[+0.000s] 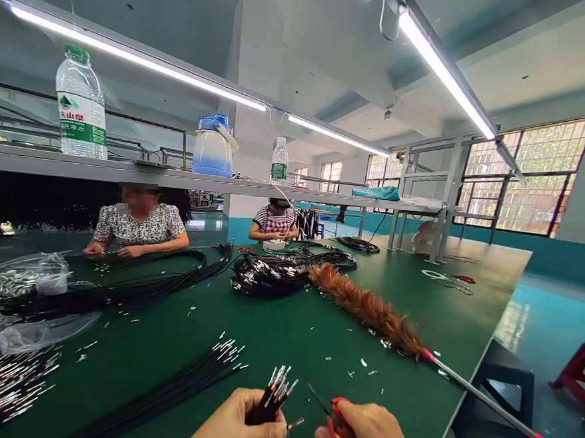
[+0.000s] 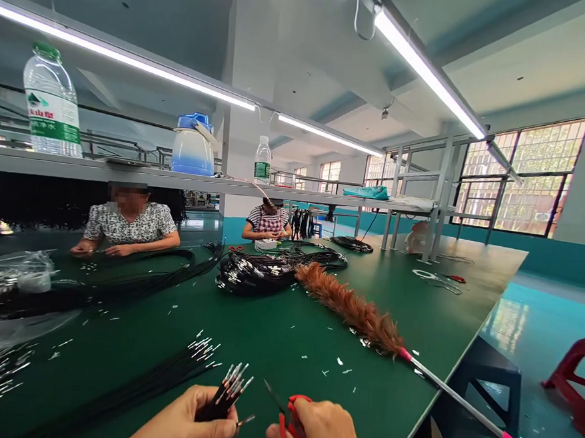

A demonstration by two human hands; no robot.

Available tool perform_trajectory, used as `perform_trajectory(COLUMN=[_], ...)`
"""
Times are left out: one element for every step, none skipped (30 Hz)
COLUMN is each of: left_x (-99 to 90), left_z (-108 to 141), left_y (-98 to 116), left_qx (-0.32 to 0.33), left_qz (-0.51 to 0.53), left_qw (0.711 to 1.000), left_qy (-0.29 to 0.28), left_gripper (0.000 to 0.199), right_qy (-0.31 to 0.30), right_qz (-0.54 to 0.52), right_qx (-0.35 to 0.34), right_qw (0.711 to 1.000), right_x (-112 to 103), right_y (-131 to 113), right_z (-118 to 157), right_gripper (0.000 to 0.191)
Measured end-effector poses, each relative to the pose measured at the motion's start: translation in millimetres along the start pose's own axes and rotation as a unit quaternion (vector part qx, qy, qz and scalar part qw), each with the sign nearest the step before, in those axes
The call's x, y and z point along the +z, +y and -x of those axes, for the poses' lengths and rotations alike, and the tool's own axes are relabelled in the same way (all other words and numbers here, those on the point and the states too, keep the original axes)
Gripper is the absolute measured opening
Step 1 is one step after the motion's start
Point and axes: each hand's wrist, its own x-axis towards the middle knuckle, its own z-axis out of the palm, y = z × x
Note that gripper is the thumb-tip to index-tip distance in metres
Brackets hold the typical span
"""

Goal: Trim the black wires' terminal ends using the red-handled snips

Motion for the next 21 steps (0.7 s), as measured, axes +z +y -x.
perform_trajectory(left_x=[0.2, 0.4, 0.6, 0.9, 1.2, 1.5, 2.0, 2.5, 3.0, 3.5, 3.9, 4.3, 4.5, 4.7, 4.9, 5.1, 5.3, 5.5, 5.7, 5.9, 6.0], left_z=[2.0, 3.8, 5.5, 6.9, 8.1, 9.0, 9.8, 10.7, 11.6, 12.5, 13.6, 14.6, 15.6, 16.3, 16.8, 17.0, 16.9, 16.6, 16.3, 16.0, 15.8], left_y=[1.4, 2.7, 3.9, 5.1, 6.2, 7.2, 8.3, 9.6, 11.0, 12.5, 14.0, 15.4, 16.4, 16.7, 16.4, 15.4, 13.7, 11.8, 9.7, 7.9, 6.4], left_qx=[0.0, -0.001, -0.002, -0.003, -0.004, -0.004, -0.003, -0.002, -0.002, -0.004, -0.008, -0.012, -0.018, -0.023, -0.027, -0.027, -0.024, -0.018, -0.013, -0.009, -0.007], left_qz=[0.002, 0.0, -0.009, -0.017, -0.021, -0.018, -0.012, -0.004, 0.002, 0.003, 0.0, -0.006, -0.011, -0.013, -0.012, -0.008, -0.005, -0.004, -0.005, -0.008, -0.011], left_qw=[1.0, 1.0, 0.999, 0.999, 0.999, 0.999, 0.998, 0.998, 0.998, 0.998, 0.997, 0.997, 0.997, 0.997, 0.997, 0.997, 0.997, 0.997, 0.997, 0.998, 0.998], left_qy=[-0.017, -0.029, -0.036, -0.043, -0.047, -0.051, -0.055, -0.06, -0.065, -0.07, -0.073, -0.076, -0.078, -0.078, -0.078, -0.078, -0.077, -0.075, -0.072, -0.068, -0.065], left_gripper=[0.034, 0.033, 0.031, 0.029, 0.027, 0.026, 0.025, 0.025, 0.024, 0.023, 0.023, 0.022, 0.022, 0.021, 0.021, 0.02, 0.019, 0.018, 0.017, 0.016, 0.015], right_qy=[-0.034, -0.065, -0.09, -0.107, -0.122, -0.135, -0.15, -0.167, -0.186, -0.205, -0.219, -0.228, -0.232, -0.23, -0.225, -0.219, -0.211, -0.206, -0.201, -0.196, -0.19], right_qz=[-0.038, -0.073, -0.106, -0.135, -0.161, -0.184, -0.207, -0.23, -0.25, -0.266, -0.275, -0.276, -0.27, -0.257, -0.239, -0.217, -0.191, -0.163, -0.137, -0.113, -0.094], right_qx=[0.003, 0.003, -0.003, -0.011, -0.019, -0.026, -0.031, -0.034, -0.037, -0.043, -0.05, -0.059, -0.07, -0.083, -0.099, -0.111, -0.12, -0.126, -0.13, -0.133, -0.136], right_qw=[0.999, 0.995, 0.99, 0.985, 0.979, 0.973, 0.966, 0.958, 0.949, 0.941, 0.935, 0.932, 0.932, 0.935, 0.939, 0.945, 0.951, 0.957, 0.961, 0.965, 0.968], right_x=[-7.0, -12.7, -17.3, -20.8, -23.6, -26.1, -28.5, -31.1, -33.9, -36.7, -39.2, -41.1, -42.4, -43.0, -42.9, -42.3, -41.5, -40.7, -40.2, -39.9, -40.0], right_y=[-0.7, -2.5, -5.0, -7.9, -10.7, -13.3, -15.3, -16.6, -17.2, -17.1, -16.5, -15.3, -14.0, -12.6, -11.4, -10.4, -9.8, -9.5, -9.5, -9.7, -9.9], right_z=[-2.5, -4.6, -6.2, -7.3, -8.0, -8.6, -9.1, -9.6, -10.2, -10.7, -11.1, -11.4, -11.5, -11.4, -11.2, -11.0, -10.9, -10.9, -11.0, -11.1, -11.3], right_gripper=[0.038, 0.042, 0.044, 0.044, 0.044, 0.043, 0.042, 0.042, 0.042, 0.041, 0.04, 0.04, 0.039, 0.038, 0.036, 0.035, 0.034, 0.033, 0.033, 0.032, 0.032])
